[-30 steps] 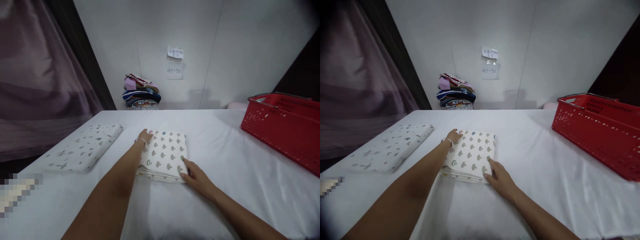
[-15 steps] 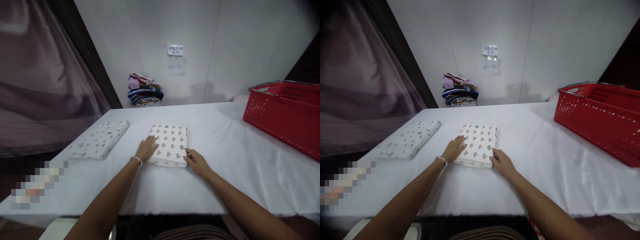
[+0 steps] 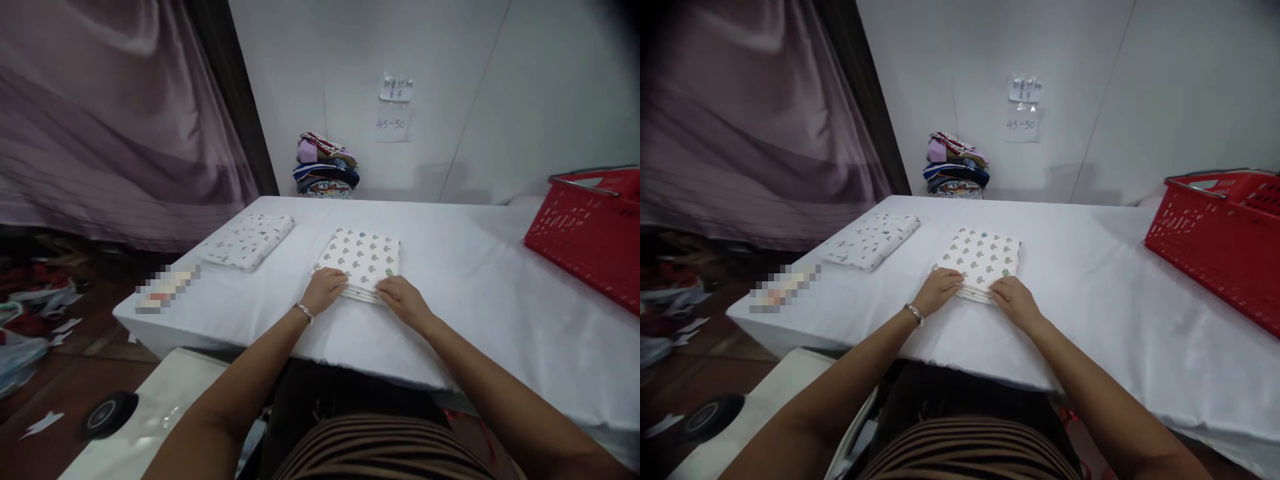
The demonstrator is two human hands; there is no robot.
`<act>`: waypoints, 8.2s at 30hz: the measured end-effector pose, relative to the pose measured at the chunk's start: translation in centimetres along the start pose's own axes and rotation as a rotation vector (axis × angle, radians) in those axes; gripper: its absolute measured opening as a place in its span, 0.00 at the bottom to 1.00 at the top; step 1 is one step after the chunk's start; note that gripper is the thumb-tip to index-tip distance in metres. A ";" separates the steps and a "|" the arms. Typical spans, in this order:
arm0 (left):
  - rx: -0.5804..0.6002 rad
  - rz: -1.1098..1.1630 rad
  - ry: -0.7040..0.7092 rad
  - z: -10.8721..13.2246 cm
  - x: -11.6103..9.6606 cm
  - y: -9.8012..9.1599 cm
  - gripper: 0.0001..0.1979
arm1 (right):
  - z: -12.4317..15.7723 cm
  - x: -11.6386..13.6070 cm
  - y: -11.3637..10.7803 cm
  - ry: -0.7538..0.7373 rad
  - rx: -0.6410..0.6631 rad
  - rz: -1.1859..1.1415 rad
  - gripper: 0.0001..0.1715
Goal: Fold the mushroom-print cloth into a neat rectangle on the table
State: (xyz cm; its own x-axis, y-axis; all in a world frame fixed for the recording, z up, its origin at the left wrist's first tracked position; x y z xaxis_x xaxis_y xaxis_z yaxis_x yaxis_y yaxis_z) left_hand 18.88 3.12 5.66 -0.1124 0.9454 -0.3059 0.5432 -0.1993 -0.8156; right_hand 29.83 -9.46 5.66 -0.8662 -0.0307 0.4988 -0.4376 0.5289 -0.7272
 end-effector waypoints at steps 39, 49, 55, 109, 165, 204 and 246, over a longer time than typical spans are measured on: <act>0.008 -0.063 0.089 1.3 -0.8 1.1 0.10 | 0.4 1.8 2.5 -0.152 -0.076 0.285 0.16; -0.005 -0.079 0.066 1.1 -0.5 1.3 0.10 | 0.1 1.9 3.1 -0.122 -0.027 0.353 0.14; -0.034 -0.071 0.055 1.1 -0.7 1.1 0.09 | 0.2 1.9 2.7 -0.130 -0.082 0.290 0.15; -0.017 -0.127 0.091 1.2 -0.9 1.1 0.09 | 0.2 3.0 3.6 -0.229 -0.038 0.335 0.12; -0.075 -0.196 0.067 0.6 -0.5 0.7 0.06 | -0.2 3.0 3.8 -0.217 -0.052 0.394 0.15; 0.190 -0.279 0.247 1.4 -0.8 1.9 0.07 | 0.2 3.2 4.6 -0.243 0.067 0.431 0.15; 0.170 -0.317 0.305 1.3 -1.4 1.3 0.09 | 0.1 4.1 5.4 -0.358 0.172 0.627 0.13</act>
State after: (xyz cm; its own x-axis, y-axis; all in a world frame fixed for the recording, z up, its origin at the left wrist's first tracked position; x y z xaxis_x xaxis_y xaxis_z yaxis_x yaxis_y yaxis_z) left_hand 18.70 1.23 4.35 0.0121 0.9940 0.1090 0.3749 0.0965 -0.9220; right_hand 23.85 -6.83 3.70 -0.9787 -0.0566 -0.1974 0.1592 0.3986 -0.9032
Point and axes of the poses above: each hand's wrist, its own z-axis away from the middle knuckle, its own y-axis out of the palm, x = y × z, the point moved 10 cm from there along -z, towards the middle knuckle
